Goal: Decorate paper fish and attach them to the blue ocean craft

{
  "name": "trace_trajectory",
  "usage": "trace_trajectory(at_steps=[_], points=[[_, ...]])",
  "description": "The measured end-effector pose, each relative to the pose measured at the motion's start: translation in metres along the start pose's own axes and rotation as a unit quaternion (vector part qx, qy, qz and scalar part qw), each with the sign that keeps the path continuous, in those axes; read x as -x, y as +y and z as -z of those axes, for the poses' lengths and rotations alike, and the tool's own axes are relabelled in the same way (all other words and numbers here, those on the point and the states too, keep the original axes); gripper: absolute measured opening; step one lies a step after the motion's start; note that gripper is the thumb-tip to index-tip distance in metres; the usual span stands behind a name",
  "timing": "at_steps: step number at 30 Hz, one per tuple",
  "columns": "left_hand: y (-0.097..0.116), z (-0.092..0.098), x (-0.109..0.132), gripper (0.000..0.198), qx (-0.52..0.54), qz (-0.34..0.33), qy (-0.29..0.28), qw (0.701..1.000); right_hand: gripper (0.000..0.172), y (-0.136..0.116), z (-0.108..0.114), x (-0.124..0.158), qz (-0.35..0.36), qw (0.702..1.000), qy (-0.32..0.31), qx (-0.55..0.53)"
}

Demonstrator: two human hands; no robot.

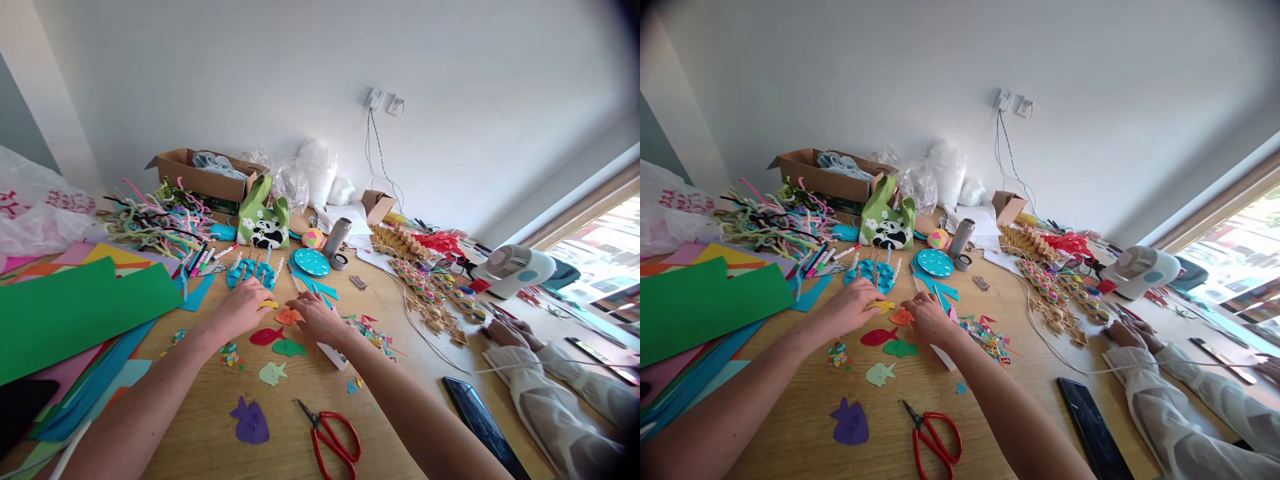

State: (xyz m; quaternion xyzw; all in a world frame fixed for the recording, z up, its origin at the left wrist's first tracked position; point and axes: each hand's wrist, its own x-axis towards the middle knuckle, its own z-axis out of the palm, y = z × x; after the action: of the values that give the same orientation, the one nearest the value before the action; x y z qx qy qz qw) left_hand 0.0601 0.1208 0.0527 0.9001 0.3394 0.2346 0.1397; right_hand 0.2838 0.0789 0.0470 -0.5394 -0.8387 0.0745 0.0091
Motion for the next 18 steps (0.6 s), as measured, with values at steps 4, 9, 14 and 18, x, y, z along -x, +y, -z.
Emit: trace_trajectory(at_steps=[4, 9, 14, 18], points=[[0.0000, 0.0013, 0.0002, 0.017, 0.014, 0.000, 0.003, 1.000, 0.052, 0.0020, -0.0031, -0.0038, 0.011, 1.000, -0.006, -0.010], [-0.0005, 0.0010, -0.0004, 0.018, 0.017, 0.005, 0.008, 1.000, 0.053, 0.0018, -0.0039, -0.0061, 0.018, 1.000, -0.010, -0.002], [-0.0013, 0.0009, -0.0004, 0.017, 0.021, 0.010, 0.001, 1.000, 0.052, 0.0004, -0.0014, -0.0072, 0.026, 0.999, -0.013, 0.023], [0.0000, 0.0015, -0.0003, 0.017, 0.019, 0.016, -0.002, 1.000, 0.037, 0.0025, -0.0040, -0.0088, 0.040, 0.998, -0.002, 0.046]])
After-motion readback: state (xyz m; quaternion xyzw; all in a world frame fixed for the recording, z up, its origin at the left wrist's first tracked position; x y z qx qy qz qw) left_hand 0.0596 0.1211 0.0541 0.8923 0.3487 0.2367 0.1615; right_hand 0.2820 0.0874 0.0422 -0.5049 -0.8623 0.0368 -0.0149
